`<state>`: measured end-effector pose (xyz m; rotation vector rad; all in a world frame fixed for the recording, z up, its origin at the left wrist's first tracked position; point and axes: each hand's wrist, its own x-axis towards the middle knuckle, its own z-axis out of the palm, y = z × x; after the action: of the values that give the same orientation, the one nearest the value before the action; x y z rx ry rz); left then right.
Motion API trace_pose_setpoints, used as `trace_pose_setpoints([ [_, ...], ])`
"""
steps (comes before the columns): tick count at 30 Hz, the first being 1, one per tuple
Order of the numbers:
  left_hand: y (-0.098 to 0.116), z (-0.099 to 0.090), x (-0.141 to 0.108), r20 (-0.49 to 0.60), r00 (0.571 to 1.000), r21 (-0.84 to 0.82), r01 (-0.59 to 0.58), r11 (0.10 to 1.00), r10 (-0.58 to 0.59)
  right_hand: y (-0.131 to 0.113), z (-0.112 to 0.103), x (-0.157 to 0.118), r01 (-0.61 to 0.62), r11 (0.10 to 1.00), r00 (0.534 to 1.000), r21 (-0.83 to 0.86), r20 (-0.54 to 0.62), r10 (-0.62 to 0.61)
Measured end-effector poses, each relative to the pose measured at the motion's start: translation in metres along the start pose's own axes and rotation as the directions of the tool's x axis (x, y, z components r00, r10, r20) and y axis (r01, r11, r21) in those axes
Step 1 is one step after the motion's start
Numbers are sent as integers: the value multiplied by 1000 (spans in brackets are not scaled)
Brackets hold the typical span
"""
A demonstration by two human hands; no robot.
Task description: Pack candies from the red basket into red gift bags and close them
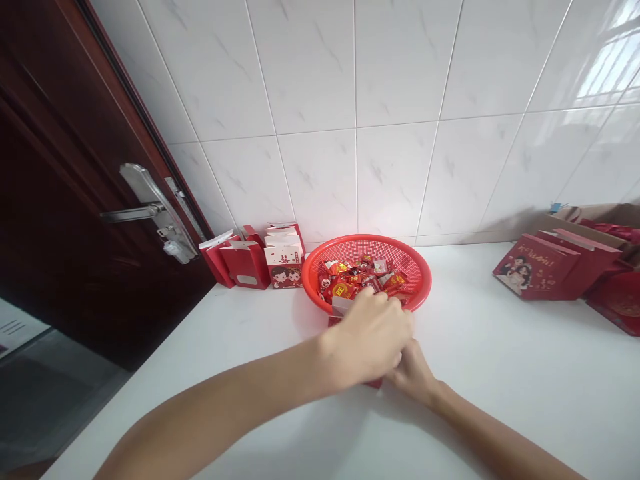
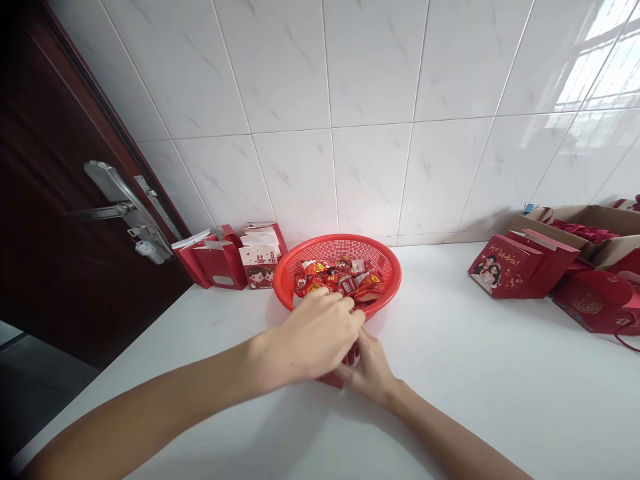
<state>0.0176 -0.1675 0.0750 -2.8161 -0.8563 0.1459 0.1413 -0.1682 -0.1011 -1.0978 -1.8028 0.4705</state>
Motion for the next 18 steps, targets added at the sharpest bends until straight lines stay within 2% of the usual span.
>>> trace_pose_setpoints([
  [3, -28, -1, -14, -121, 990, -91, 61, 994, -72, -2, 0, -2, -1, 999, 1000, 46, 15, 0],
  [6, -51, 5, -32, -170, 972, -253, 115, 961, -161, -4, -1, -2, -23, 998, 998, 58, 61, 19],
  [9, -66, 13, -45, -119, 971, -414, 140, 900, -206, -5, -1, -2, -28, 996, 995, 86, 93, 20],
  [13, -77, 24, -52, -32, 975, -613, 153, 775, -218, -4, 0, -2, -6, 993, 995, 115, 99, -6],
  [15, -80, 28, -53, -16, 977, -676, 147, 722, -214, -5, 0, -2, 18, 994, 997, 110, 72, -26],
  [18, -82, 35, -50, -30, 978, -731, 119, 672, -206, -7, -5, -1, 66, 992, 998, 108, -31, -63],
])
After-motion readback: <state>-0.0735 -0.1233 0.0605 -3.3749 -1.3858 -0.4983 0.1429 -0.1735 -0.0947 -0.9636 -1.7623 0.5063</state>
